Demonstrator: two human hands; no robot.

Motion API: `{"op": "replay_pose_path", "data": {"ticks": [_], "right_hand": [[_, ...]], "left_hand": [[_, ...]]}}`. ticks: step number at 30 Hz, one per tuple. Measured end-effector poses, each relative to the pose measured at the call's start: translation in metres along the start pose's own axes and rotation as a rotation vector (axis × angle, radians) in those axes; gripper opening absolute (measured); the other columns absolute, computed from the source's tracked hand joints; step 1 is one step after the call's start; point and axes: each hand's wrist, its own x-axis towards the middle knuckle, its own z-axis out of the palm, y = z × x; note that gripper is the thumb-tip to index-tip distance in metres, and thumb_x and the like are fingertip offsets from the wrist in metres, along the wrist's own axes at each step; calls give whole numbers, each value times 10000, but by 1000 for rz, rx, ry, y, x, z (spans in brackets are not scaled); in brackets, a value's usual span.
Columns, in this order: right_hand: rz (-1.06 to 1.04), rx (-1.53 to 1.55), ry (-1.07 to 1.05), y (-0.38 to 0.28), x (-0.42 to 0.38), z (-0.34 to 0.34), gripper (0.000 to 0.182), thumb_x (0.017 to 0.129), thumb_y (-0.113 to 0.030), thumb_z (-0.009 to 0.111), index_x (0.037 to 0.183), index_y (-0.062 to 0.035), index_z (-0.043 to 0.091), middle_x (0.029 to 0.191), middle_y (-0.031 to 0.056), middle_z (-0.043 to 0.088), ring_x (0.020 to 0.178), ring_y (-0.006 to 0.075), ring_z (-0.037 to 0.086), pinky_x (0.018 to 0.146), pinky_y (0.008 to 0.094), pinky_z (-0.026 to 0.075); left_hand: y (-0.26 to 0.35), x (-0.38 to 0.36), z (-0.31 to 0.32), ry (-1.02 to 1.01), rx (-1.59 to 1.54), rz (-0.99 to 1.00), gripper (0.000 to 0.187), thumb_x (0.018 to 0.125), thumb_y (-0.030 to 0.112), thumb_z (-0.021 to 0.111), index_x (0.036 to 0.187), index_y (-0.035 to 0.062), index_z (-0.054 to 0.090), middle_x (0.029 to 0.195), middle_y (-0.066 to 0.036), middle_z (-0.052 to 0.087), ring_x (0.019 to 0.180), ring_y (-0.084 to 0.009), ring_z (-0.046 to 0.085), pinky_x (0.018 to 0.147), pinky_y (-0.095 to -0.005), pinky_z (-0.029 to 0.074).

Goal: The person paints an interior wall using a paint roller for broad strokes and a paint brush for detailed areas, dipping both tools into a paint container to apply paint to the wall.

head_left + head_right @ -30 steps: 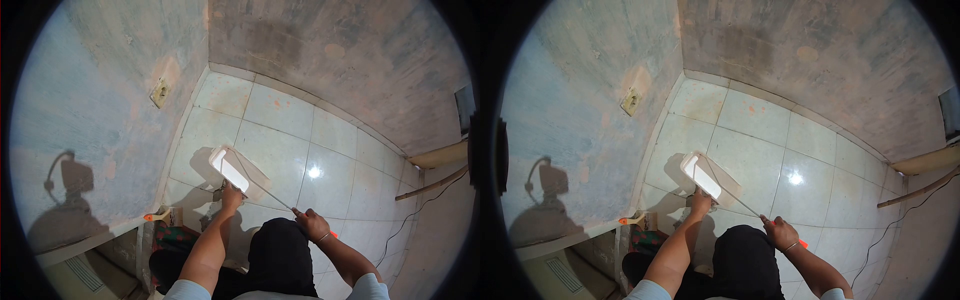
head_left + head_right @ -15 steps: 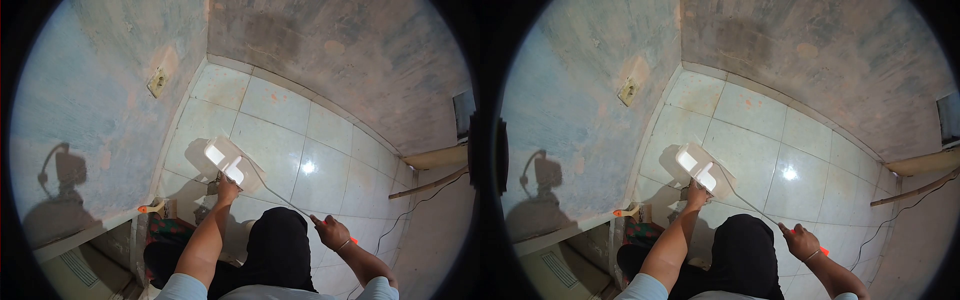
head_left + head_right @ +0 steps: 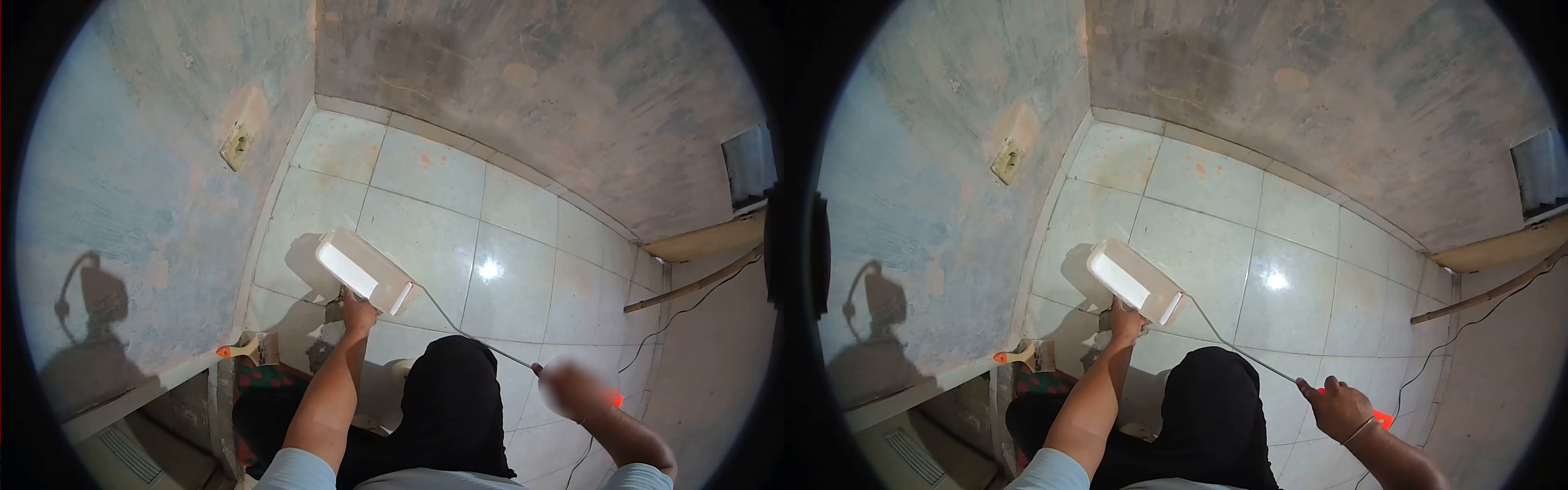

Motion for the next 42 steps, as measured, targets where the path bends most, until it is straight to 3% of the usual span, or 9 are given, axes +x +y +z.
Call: {"op": "replay_pose_path", "data": {"ticks": [9, 11, 15, 17, 24, 26, 30, 33, 42], "right_hand": [[61, 68, -90, -2, -18, -7, 498, 891, -126, 495, 1371, -258, 491, 886, 162, 532, 739, 277, 647, 617, 378, 554], [71, 81, -90, -1, -21, -5, 491, 893, -129, 495, 1365, -268, 500, 888, 154, 530, 750, 271, 644, 623, 380, 555], [26, 47, 1, -3, -10, 14, 492, 884, -122, 502, 1352, -276, 514, 889, 146, 529, 756, 260, 636, 614, 373, 552], [28, -11, 99, 0, -3, 21, 511, 860, -108, 523, 1340, -286, 524, 886, 133, 526, 758, 259, 627, 616, 374, 547], [-249, -305, 300, -3, 28, -33, 517, 832, -108, 556, 1342, -176, 509, 928, 177, 567, 766, 249, 612, 616, 339, 527], [-289, -345, 315, -9, 45, -54, 506, 843, -115, 549, 1344, -172, 508, 930, 174, 570, 777, 250, 614, 623, 338, 530], [-344, -455, 258, -18, 78, -86, 470, 878, -135, 528, 1347, -159, 509, 923, 162, 573, 778, 250, 616, 637, 334, 534], [-344, -500, 249, -19, 84, -97, 458, 888, -141, 528, 1346, -155, 515, 915, 154, 570, 768, 246, 617, 639, 332, 536], [-336, -548, 216, -14, 59, -135, 453, 886, -159, 548, 1338, -168, 526, 891, 133, 564, 760, 229, 618, 613, 333, 534]], "left_hand": [[-13, 10, -1, 33, 53, -23, 718, 822, -47, 507, 1478, 60, 235, 1196, -206, 562, 883, -253, 672, 545, -311, 572], [-41, 29, -4, 17, 149, 3, 711, 835, -31, 512, 1480, 45, 222, 1255, -210, 542, 1020, -293, 634, 622, -330, 588], [1, -2, -2, -7, -39, -123, 686, 842, 0, 517, 1461, -21, 221, 1329, -249, 495, 1164, -345, 559, 769, -373, 572], [-49, 35, -13, -12, 332, 89, 679, 837, 39, 528, 1436, -77, 231, 1366, -298, 441, 1180, -399, 534, 878, -405, 517], [0, 16, -33, 8, 703, 246, 702, 813, 117, 543, 1431, -60, 261, 1158, -328, 574, 1008, -450, 604, 888, -454, 485], [20, 13, -39, -38, 949, 147, 695, 775, 92, 527, 1439, 45, 325, 1120, -272, 615, 976, -417, 621, 861, -453, 487], [44, 6, -54, -90, 859, 147, 682, 769, 84, 476, 1439, 101, 349, 1058, -285, 625, 997, -431, 604, 873, -458, 479], [35, 13, -65, -124, 863, 309, 662, 790, 71, 460, 1443, 92, 350, 994, -289, 636, 945, -438, 618, 836, -476, 487], [34, 14, -66, -77, 937, 323, 649, 789, 52, 461, 1431, 86, 375, 921, -286, 641, 864, -427, 633, 794, -482, 499]]}}
